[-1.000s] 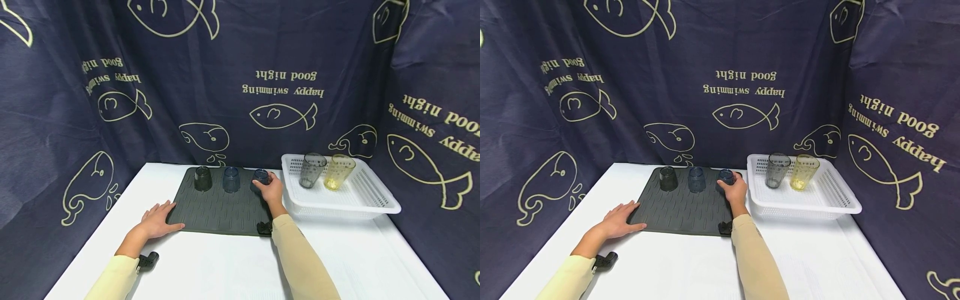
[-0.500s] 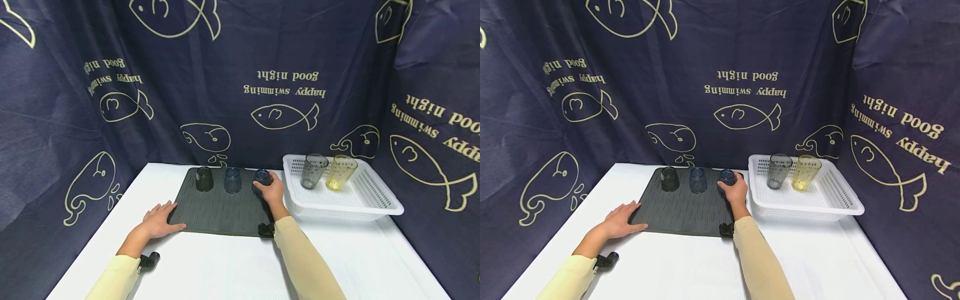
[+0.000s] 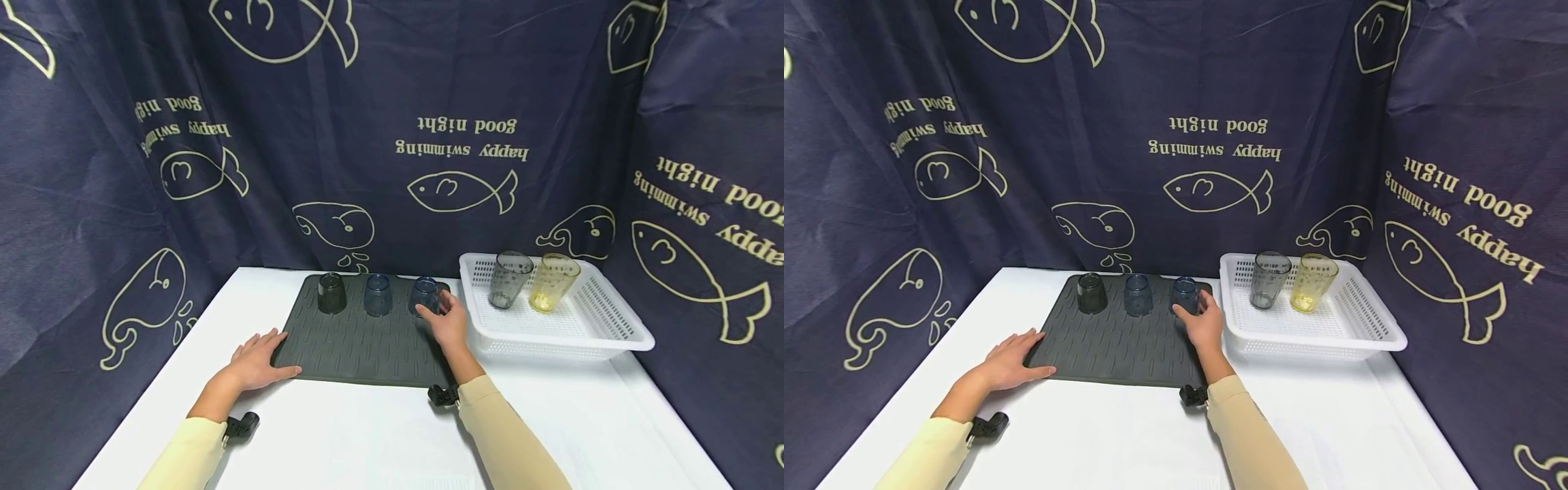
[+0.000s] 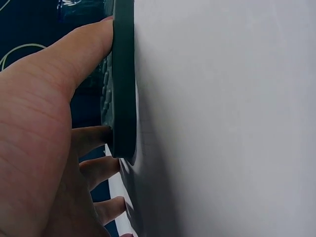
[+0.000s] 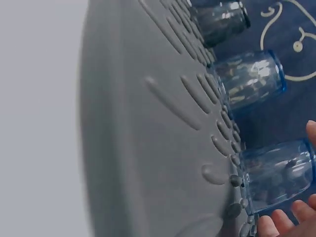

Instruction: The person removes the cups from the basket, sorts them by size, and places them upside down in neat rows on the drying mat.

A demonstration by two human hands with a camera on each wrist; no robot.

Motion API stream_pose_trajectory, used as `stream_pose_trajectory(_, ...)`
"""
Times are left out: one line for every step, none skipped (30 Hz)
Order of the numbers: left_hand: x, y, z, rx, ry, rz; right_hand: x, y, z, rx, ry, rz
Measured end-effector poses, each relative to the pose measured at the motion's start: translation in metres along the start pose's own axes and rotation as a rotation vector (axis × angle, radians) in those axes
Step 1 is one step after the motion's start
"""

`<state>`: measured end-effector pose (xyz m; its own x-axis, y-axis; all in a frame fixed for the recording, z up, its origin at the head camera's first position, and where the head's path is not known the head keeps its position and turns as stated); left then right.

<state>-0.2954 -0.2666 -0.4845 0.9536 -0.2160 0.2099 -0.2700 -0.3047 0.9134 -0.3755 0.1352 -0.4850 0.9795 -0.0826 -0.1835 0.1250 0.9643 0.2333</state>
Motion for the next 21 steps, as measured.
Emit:
stream_pose_trajectory(0.000,0.000,0.000,-0.002,-0.001,-0.002,0.003,0.001,0.000,-0.024,-0.005,0.012)
stream_pose_trajectory(0.000,0.000,0.000,-0.003,-0.003,-0.003,0.007,0.002,0.000,-0.051,-0.013,0.026)
stream_pose_trajectory(0.000,-0.001,0.000,-0.004,-0.003,-0.004,0.011,0.003,0.000,-0.068,-0.020,0.041)
stream_pose_trajectory(0.000,-0.001,0.000,-0.007,-0.002,-0.005,0.015,0.004,0.001,-0.083,-0.026,0.057)
stream_pose_trajectory(0.000,-0.001,0.000,-0.008,-0.002,-0.007,0.018,0.006,0.001,-0.088,-0.030,0.071)
stream_pose_trajectory(0.000,-0.001,0.000,-0.009,-0.002,-0.008,0.021,0.007,0.001,-0.097,-0.035,0.085)
stream_pose_trajectory(0.000,-0.001,0.000,-0.008,-0.001,-0.009,0.025,0.008,0.002,-0.101,-0.036,0.096)
stream_pose_trajectory(0.000,-0.001,0.000,-0.007,0.000,-0.009,0.028,0.009,0.002,-0.103,-0.037,0.106)
stream_pose_trajectory(0.000,-0.001,0.000,-0.006,0.000,-0.009,0.031,0.011,0.003,-0.100,-0.035,0.115)
stream_pose_trajectory(0.000,-0.001,0.000,-0.006,0.000,-0.010,0.035,0.012,0.003,-0.102,-0.037,0.121)
stream_pose_trajectory(0.000,-0.001,0.000,-0.004,-0.001,-0.009,0.039,0.014,0.005,-0.104,-0.036,0.130)
stream_pose_trajectory(0.000,-0.001,0.000,-0.005,0.000,-0.008,0.043,0.016,0.005,-0.107,-0.034,0.140)
stream_pose_trajectory(0.000,-0.001,0.000,-0.007,0.000,-0.007,0.047,0.018,0.007,-0.109,-0.030,0.150)
stream_pose_trajectory(0.000,-0.001,0.000,-0.008,0.001,-0.006,0.051,0.020,0.008,-0.109,-0.027,0.162)
stream_pose_trajectory(0.000,-0.001,0.000,-0.010,0.002,-0.005,0.055,0.023,0.010,-0.110,-0.025,0.173)
stream_pose_trajectory(0.000,-0.001,0.000,-0.011,0.003,-0.005,0.059,0.025,0.012,-0.110,-0.025,0.183)
stream_pose_trajectory(0.000,-0.001,0.000,-0.012,0.004,-0.004,0.063,0.028,0.014,-0.111,-0.024,0.196)
stream_pose_trajectory(0.000,-0.001,0.000,-0.012,0.005,-0.004,0.066,0.031,0.016,-0.116,-0.024,0.208)
stream_pose_trajectory(0.001,-0.001,0.000,-0.013,0.005,-0.005,0.070,0.034,0.018,-0.118,-0.019,0.222)
stream_pose_trajectory(0.001,-0.001,0.000,-0.013,0.006,-0.004,0.074,0.037,0.021,-0.122,-0.019,0.235)
stream_pose_trajectory(0.001,-0.001,0.000,-0.013,0.006,-0.004,0.078,0.040,0.025,-0.126,-0.015,0.246)
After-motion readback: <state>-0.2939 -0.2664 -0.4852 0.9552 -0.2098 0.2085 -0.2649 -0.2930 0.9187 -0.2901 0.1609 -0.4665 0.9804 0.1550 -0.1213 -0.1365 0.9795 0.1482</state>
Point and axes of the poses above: each hand's wrist, its own x-axis away from the middle knuckle, its own y-axis out of the back of the hand, z = x × y, the point moved 2 cm from there along -x, towards the middle knuckle, and after that the axes turned 9 degrees about z, right-handed, at the moved point
